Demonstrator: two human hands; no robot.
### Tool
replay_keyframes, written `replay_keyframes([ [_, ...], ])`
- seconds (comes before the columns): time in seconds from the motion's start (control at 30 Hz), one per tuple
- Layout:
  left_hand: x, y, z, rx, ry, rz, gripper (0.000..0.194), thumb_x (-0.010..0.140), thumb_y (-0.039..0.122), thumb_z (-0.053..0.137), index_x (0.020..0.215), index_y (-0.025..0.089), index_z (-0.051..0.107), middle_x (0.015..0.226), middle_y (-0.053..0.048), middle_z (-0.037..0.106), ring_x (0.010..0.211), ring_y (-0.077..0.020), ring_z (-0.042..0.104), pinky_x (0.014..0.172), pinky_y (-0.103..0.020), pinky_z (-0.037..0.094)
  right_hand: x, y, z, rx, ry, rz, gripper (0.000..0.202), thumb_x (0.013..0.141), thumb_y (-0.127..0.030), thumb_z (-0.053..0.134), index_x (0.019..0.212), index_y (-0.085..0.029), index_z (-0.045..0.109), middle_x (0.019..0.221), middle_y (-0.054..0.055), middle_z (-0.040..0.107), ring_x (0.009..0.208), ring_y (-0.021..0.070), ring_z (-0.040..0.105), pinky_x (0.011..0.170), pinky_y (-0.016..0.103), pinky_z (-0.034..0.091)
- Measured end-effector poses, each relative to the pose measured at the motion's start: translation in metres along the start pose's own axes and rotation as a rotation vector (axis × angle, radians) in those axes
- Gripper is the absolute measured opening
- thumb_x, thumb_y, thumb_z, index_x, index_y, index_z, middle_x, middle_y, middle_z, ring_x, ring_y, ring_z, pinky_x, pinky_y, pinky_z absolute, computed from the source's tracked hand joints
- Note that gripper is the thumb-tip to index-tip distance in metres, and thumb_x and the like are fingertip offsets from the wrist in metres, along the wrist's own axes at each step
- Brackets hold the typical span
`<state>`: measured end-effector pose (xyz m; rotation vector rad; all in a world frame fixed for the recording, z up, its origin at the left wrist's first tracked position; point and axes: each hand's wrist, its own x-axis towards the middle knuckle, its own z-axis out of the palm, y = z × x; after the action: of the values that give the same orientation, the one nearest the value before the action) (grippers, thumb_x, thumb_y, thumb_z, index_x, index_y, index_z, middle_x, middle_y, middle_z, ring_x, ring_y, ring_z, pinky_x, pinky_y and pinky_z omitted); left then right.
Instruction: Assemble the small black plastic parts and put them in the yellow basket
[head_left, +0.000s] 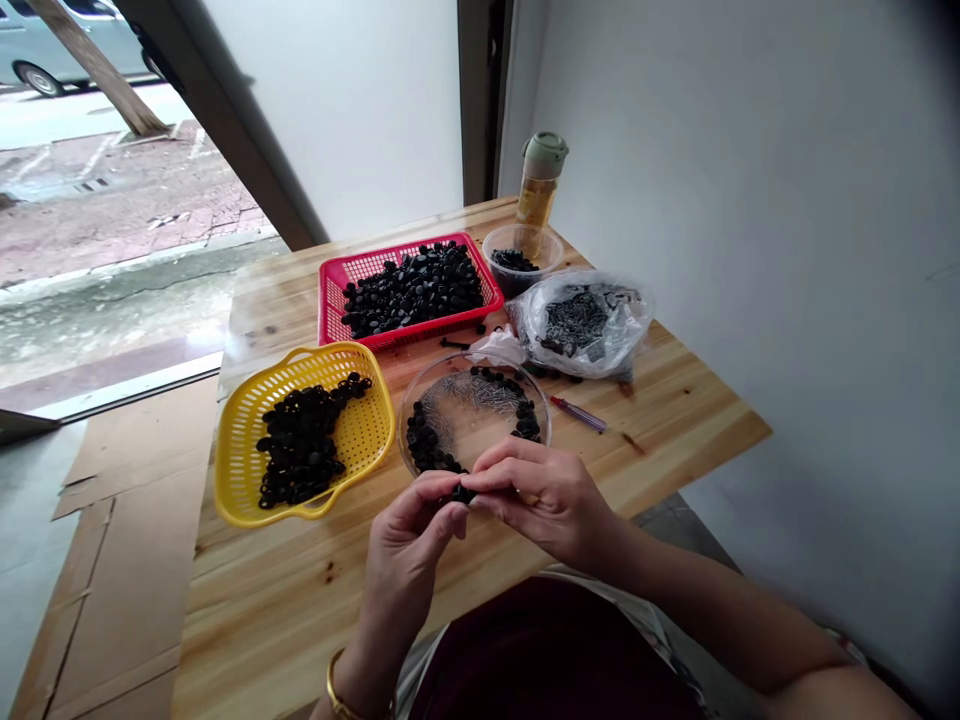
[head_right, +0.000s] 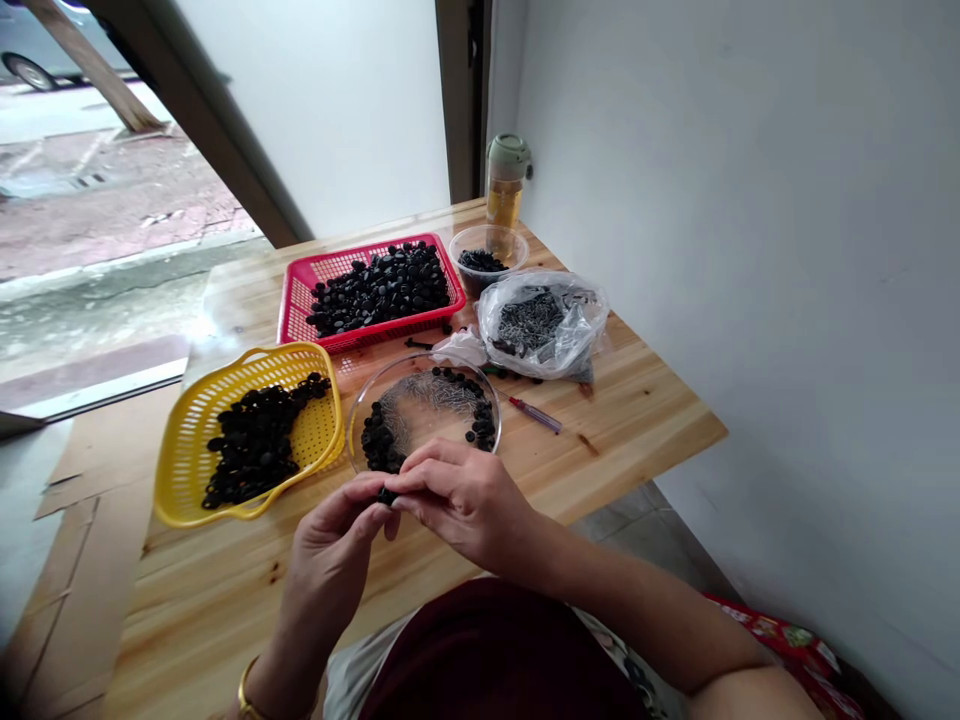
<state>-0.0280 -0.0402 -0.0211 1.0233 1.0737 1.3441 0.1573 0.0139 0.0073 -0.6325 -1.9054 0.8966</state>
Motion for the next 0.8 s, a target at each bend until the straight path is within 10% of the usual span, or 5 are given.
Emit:
replay_keyframes([
  [0.53, 0.000, 0.004, -0.003, 0.019, -0.070, -0.009, 0.011, 0.090, 0.028, 0.079, 0.098, 0.023, 0.084, 0.093, -0.005, 0.072, 0.068, -0.0118, 0.059, 0.062, -0.023, 0.051, -0.001, 0.001, -0.006, 0.116, -0.083, 0.083, 0.011, 0.098, -0.018, 0.070, 0.105, -0.017, 0.078, 0.096, 0.006, 0.071, 0.086, 0.0140, 0.069, 0.077, 0.024, 0.057],
  [0.8, -0.002, 0.015, -0.002, 0.341, -0.219, 0.205, 0.016, 0.092, 0.032, 0.077, 0.107, 0.030, 0.083, 0.102, -0.007, 0.063, 0.100, -0.0214, 0.062, 0.090, -0.032, 0.052, 0.012, 0.018, -0.020, 0.828, -0.320, 0.817, 0.059, 0.052, -0.023, 0.102, 0.095, -0.017, 0.063, 0.082, -0.006, 0.064, 0.065, 0.0076, 0.060, 0.054, 0.017, 0.050],
])
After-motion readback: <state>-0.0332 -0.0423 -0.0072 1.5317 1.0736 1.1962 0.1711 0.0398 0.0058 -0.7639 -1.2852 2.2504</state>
